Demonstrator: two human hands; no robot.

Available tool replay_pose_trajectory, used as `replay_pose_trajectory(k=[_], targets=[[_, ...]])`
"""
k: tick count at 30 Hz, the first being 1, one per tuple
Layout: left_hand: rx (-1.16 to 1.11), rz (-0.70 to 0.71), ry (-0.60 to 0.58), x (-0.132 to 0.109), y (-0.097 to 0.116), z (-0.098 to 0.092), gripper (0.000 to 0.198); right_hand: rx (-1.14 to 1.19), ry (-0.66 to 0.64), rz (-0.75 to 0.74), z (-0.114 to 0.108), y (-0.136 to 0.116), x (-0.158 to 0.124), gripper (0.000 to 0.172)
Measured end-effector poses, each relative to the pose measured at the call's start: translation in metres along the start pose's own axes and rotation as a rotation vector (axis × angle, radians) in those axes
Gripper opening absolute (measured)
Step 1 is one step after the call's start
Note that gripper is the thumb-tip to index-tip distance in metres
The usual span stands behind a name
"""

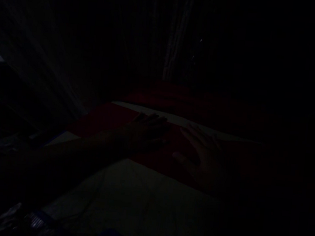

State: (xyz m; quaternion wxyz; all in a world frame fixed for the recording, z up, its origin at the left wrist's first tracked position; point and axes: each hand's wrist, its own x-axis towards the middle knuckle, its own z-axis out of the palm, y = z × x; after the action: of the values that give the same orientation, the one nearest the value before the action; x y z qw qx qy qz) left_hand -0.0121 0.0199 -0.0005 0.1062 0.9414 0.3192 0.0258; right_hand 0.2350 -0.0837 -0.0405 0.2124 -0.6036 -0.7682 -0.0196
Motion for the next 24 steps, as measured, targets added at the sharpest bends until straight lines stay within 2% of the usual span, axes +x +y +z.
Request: replay_pose_trajectory(k=[5,8,13,16,20,24], targets=[[0.013,-0.002,0.024,0.0012,-0.0017,0.0030,0.080,-0.041,-0.109,-0.001,0.0016,0.0016,-0.0008,0.075],[0.005,0.007,0.023,0.0012,-0.0021,0.0034,0.081,-0.030,-0.015,-0.012,0.0004,0.0025,-0.0003,0.076],[-0.013,-0.001,0.018,0.0009,-0.0024,0.0029,0.081,-0.033,-0.115,0.011,-0.0009,0.0029,0.0000,0.076],[-0.002,0.006,0.023,0.0012,-0.0022,0.0026,0.081,-0.018,-0.029,0.004,-0.0003,0.0053,-0.0004,0.073],[-0.006,-0.006,0.004,0.0011,-0.0017,0.0020,0.081,-0.033,-0.138,0.023,0.0023,0.0084,-0.0006,0.074],[-0.009,-0.001,0.009,0.0003,-0.0017,0.0016,0.080,-0.015,-0.022,0.001,0.0013,0.0056,-0.0004,0.072]])
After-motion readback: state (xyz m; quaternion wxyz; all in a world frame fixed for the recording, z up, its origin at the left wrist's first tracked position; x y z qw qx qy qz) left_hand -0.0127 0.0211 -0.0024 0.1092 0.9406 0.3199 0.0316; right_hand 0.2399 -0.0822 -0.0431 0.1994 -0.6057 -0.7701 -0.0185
